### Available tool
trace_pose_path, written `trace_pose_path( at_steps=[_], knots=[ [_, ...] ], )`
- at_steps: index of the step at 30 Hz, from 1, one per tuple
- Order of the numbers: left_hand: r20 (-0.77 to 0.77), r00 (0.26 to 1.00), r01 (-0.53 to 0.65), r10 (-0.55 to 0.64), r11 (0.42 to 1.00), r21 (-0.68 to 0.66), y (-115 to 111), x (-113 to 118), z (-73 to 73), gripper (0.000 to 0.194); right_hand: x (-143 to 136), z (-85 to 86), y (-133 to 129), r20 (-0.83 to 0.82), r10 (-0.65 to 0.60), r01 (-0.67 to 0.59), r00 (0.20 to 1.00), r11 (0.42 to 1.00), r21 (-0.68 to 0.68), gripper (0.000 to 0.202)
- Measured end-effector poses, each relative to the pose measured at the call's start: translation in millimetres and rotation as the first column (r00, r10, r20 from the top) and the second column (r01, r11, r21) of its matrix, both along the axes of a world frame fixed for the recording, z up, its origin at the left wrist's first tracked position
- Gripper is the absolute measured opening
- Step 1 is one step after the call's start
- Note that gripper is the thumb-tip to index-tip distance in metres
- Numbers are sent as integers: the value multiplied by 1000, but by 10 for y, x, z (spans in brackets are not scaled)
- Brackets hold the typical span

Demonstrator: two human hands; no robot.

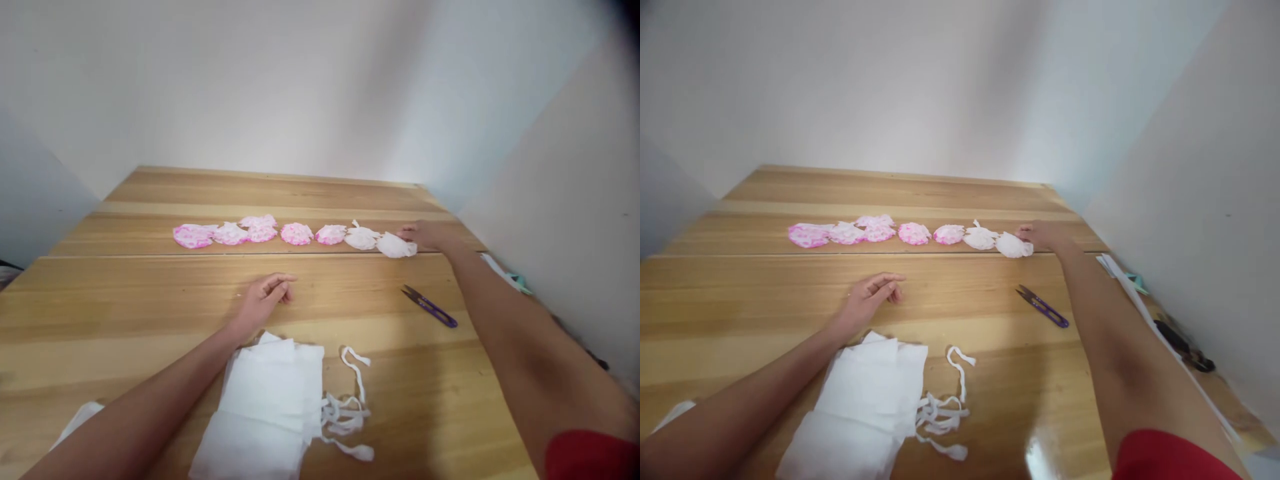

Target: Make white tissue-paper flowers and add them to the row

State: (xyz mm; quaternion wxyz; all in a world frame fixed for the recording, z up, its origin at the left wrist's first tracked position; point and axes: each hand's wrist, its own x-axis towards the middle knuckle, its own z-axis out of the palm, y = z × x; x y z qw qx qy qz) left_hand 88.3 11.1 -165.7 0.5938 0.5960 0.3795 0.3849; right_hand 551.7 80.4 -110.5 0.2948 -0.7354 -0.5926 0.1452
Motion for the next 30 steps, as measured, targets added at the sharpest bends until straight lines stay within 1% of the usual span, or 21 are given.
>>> trace_pose_path(
  at_steps=[2,3,6,10,14,16,19,22,25,30],
  knots=[
    [-18,1000,-4,4,1000,1,6,-1,6,26,52,-42,121,78,65,-51,995,984,-171,20],
    [-29,1000,-3,4,1000,2,8,-2,11,26,69,-65,172,111,90,-64,990,974,-218,18],
    [-59,998,-1,2,1000,9,8,-4,26,25,89,-137,289,190,134,-78,973,958,-277,14],
    [-83,997,3,-3,1000,5,7,-7,25,25,84,-229,368,246,176,-102,953,952,-287,14],
    [-97,995,2,-2,1000,3,17,-5,21,26,111,-262,370,280,193,-122,940,960,-252,23],
    [-110,994,8,-7,1000,5,25,-5,25,26,161,-217,345,309,166,-105,937,973,-205,29],
    [-113,993,25,-24,1000,12,34,-3,33,26,266,-83,283,347,111,-72,931,990,-124,37],
    [-97,995,32,-30,999,18,35,5,36,25,343,40,212,356,106,-80,928,993,-88,40],
    [-91,996,29,-27,999,23,36,14,31,25,351,70,149,350,149,-119,925,987,-105,40],
    [-92,995,39,-36,999,30,46,15,13,25,259,-13,71,330,265,-208,906,958,-197,38]
  ],
)
